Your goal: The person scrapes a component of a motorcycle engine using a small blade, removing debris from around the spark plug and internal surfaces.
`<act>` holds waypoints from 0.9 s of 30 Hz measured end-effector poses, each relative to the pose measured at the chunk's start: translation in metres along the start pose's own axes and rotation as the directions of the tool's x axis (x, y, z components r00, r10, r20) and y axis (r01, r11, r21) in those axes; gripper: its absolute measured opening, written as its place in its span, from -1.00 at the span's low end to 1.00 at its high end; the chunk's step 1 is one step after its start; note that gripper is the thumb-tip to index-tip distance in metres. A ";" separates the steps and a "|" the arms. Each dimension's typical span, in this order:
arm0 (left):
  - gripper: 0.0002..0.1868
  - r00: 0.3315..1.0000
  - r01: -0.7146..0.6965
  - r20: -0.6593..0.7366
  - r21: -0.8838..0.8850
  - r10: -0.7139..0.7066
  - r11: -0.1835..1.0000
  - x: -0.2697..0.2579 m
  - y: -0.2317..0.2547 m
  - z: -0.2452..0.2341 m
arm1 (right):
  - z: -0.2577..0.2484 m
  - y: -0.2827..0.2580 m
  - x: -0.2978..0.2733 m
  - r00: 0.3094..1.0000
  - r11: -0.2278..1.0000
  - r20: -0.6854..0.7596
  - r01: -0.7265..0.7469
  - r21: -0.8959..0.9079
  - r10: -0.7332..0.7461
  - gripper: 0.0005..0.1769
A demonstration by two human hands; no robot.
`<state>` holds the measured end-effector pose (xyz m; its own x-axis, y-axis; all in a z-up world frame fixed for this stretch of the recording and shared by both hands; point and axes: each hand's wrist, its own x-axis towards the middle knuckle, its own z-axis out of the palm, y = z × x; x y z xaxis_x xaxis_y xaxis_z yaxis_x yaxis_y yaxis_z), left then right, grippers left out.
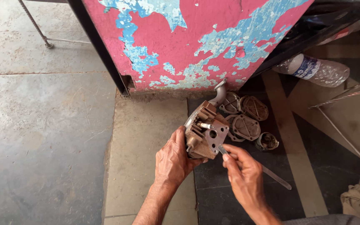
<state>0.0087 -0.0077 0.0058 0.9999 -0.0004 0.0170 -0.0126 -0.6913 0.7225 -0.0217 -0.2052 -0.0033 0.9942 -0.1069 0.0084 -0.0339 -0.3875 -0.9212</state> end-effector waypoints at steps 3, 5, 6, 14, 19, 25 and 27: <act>0.12 1.000 0.013 0.007 0.005 -0.013 1.000 0.002 0.001 0.001 | -0.011 0.007 0.007 0.999 0.999 -0.032 -0.030 -0.015 0.029 -0.69; 0.13 1.000 0.019 -0.008 0.007 -0.019 1.000 0.002 0.001 0.002 | -0.015 0.008 0.014 0.998 0.999 -0.059 -0.026 0.038 0.028 -0.68; 0.14 1.000 0.020 -0.013 0.008 -0.020 1.000 0.003 0.002 0.002 | -0.018 0.008 0.017 0.997 0.998 -0.076 -0.025 0.064 0.029 -0.67; 0.14 1.000 0.016 0.003 0.010 -0.016 1.000 0.006 -0.001 0.006 | -0.018 -0.002 0.019 0.993 0.989 -0.061 -0.097 0.113 0.104 -0.64; 0.13 1.000 0.004 -0.014 -0.018 -0.004 1.000 0.007 0.000 0.003 | -0.015 -0.006 0.020 0.974 0.968 -0.055 -0.212 0.137 0.221 -0.62; 0.17 1.000 0.015 0.007 0.017 -0.015 1.000 0.007 0.000 0.005 | -0.009 0.003 0.010 0.969 0.955 0.054 -0.247 0.164 0.241 -0.65; 0.18 1.000 0.003 0.004 0.007 -0.003 1.000 0.007 0.001 0.004 | -0.010 0.002 0.010 0.940 0.939 0.112 -0.333 0.087 0.323 -0.66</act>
<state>0.0160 -0.0108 0.0038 0.9999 -0.0007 0.0122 -0.0092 -0.6964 0.7176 -0.0126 -0.2161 -0.0008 0.9348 -0.1230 -0.3332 -0.3541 -0.2487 -0.9015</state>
